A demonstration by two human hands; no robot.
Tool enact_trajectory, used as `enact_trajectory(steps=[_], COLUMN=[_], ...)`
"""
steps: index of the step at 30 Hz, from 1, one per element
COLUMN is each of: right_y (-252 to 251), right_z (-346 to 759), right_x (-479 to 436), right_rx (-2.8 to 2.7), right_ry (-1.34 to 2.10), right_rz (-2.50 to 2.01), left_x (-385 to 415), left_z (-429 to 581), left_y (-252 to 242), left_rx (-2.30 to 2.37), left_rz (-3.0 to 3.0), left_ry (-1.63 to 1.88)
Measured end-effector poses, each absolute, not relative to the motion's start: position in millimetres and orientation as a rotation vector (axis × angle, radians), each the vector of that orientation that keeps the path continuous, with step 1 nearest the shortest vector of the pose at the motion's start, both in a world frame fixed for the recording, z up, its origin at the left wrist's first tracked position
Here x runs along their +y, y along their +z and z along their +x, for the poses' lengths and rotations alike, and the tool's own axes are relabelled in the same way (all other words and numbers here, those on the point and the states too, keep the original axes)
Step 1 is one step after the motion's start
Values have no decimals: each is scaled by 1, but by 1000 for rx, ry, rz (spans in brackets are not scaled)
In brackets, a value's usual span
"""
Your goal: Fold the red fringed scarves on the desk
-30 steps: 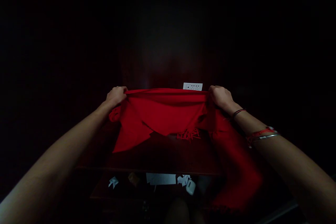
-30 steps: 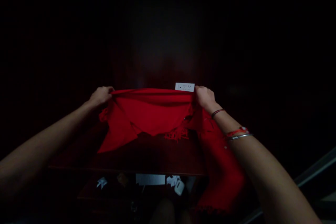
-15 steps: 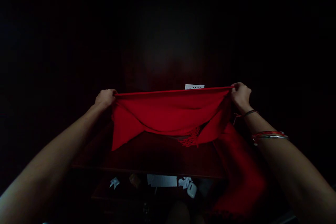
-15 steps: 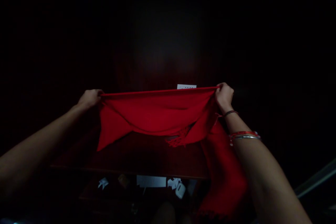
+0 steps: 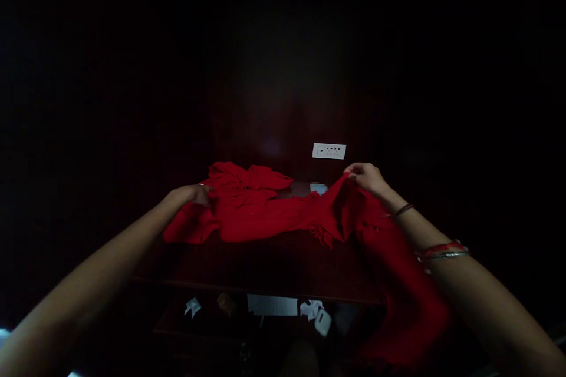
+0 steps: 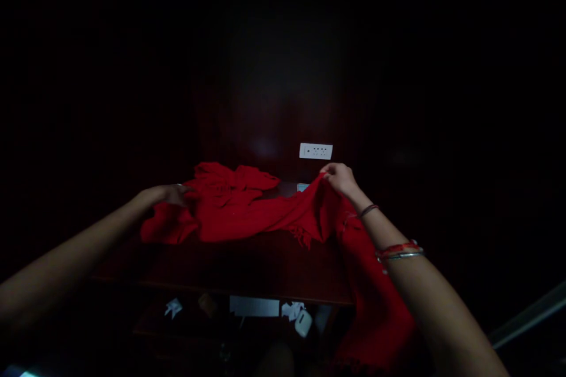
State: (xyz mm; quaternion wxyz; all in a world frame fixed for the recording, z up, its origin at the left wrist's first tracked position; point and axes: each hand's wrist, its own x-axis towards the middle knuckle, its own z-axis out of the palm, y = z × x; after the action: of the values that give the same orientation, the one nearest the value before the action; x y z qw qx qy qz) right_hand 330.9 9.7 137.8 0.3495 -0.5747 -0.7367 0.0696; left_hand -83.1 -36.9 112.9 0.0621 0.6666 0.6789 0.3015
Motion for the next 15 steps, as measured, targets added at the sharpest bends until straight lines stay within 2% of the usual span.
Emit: enact_trajectory(steps=[3,4,6,7,15], right_y=[148,151,156,158,157], right_z=[284,270,250,246,278], right_x=[-3,-9,-18,-22,-22], right_rx=[-1946,-1947,-1953,-1959,-2286], right_ry=[499,569,639,642,207], right_rz=[-1242,-1179,-1086,-1054,-1153], left_x=[-41,-43,-47,-47,-39], left_z=[-16,8,48,62,68], left_y=[111,110,106,104,123], left_rx=[1737,1488,1141,1109,1154], left_rz=[2158,2246,2301,2276,2036], left_ry=[785,777,879,963,1398])
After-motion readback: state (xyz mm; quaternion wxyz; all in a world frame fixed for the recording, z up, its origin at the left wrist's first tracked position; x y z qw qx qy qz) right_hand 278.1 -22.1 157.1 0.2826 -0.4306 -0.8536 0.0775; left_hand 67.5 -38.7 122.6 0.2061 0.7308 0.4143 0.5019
